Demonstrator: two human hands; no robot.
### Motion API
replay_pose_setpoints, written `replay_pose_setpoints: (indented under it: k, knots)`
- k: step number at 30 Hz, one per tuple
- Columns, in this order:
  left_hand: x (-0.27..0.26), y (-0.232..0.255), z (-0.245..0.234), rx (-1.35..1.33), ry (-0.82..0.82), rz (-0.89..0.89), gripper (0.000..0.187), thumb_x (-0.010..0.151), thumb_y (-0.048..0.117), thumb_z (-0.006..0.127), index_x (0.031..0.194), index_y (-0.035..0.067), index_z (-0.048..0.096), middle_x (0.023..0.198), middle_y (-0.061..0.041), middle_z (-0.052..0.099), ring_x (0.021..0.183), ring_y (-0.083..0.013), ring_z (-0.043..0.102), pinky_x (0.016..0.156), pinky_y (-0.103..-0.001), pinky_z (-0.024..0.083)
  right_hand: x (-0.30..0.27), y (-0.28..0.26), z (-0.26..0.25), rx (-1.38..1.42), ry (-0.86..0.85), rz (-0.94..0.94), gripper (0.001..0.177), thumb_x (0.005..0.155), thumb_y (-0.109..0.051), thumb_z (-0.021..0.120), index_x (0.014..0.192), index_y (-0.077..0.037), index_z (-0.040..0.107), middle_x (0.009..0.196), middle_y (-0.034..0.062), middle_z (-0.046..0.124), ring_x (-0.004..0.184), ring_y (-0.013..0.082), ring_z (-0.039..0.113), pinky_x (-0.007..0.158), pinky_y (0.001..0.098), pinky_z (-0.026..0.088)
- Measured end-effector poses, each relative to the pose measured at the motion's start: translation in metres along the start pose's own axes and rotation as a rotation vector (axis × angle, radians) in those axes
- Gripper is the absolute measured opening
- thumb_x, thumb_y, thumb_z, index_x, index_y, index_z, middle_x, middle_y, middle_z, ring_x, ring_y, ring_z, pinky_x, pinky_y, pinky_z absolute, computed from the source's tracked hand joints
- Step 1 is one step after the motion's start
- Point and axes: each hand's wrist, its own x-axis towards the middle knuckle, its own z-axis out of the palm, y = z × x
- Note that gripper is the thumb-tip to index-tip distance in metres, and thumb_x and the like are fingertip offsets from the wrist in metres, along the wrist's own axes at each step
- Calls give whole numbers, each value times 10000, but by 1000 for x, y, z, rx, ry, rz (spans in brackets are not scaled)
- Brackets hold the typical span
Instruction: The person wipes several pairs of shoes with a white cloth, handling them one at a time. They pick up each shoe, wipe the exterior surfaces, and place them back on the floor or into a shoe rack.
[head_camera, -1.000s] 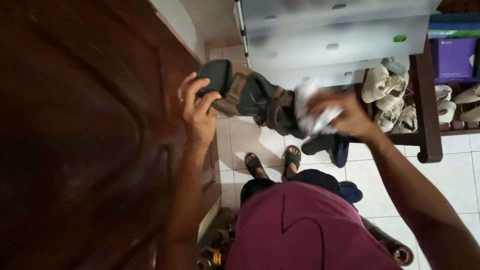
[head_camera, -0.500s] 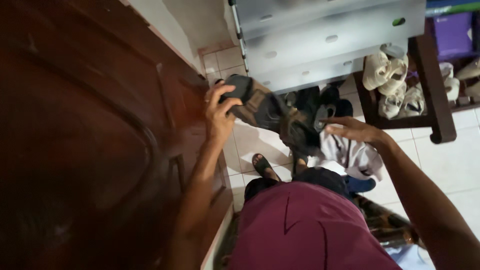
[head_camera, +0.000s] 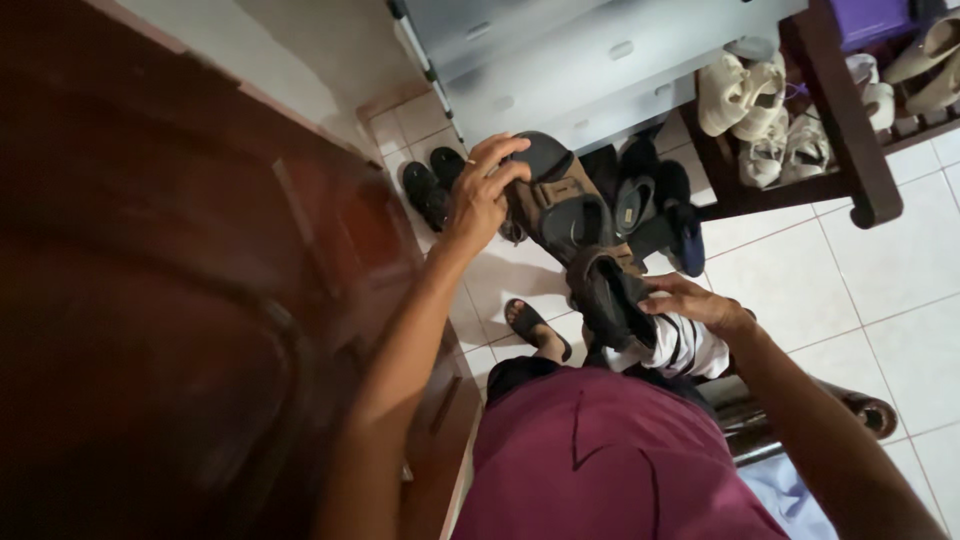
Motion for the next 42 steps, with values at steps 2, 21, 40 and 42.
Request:
replay_pose_setpoints:
  k: [2,21,40,42]
  knots:
    - [-14,-29,33,-65,104,-49,610,754,-164,728,1314,51,617,1387,-150,578,1402,-372,490,1164,-462,438,-15,25,-11,152,-109,-525,582,1079,-513,568,1331,-6,706,1479,202,546,1387,337,596,1169,519,523]
    - [-2,-162,110,-1080,744,-1518,422,763,150,833,1126,180,621,1119,-16,710,1087,-200,699,954,-464,491,11,9,-115,-95,170,134,726,842,-514,691,1301,47,667,1220,217,753,1189,322,685,1036,442,510]
    - [108,-127,30,-1377,841,-1337,276,836,155,770,1086,123,658,1229,-13,708,1262,-164,619,1038,-430,461,289,-144,-148,-168,542,220,430,887,-280,775,1221,-15,715,1078,151,750,980,210,657,903,366,504]
    - [110,-120,28,-1366,847,-1316,266,852,165,761,1091,111,659,1240,-21,706,1274,-168,614,1043,-423,463,314,-152,-154,-119,538,222,448,877,-299,769,1234,-35,716,1111,127,744,1007,198,656,903,356,499]
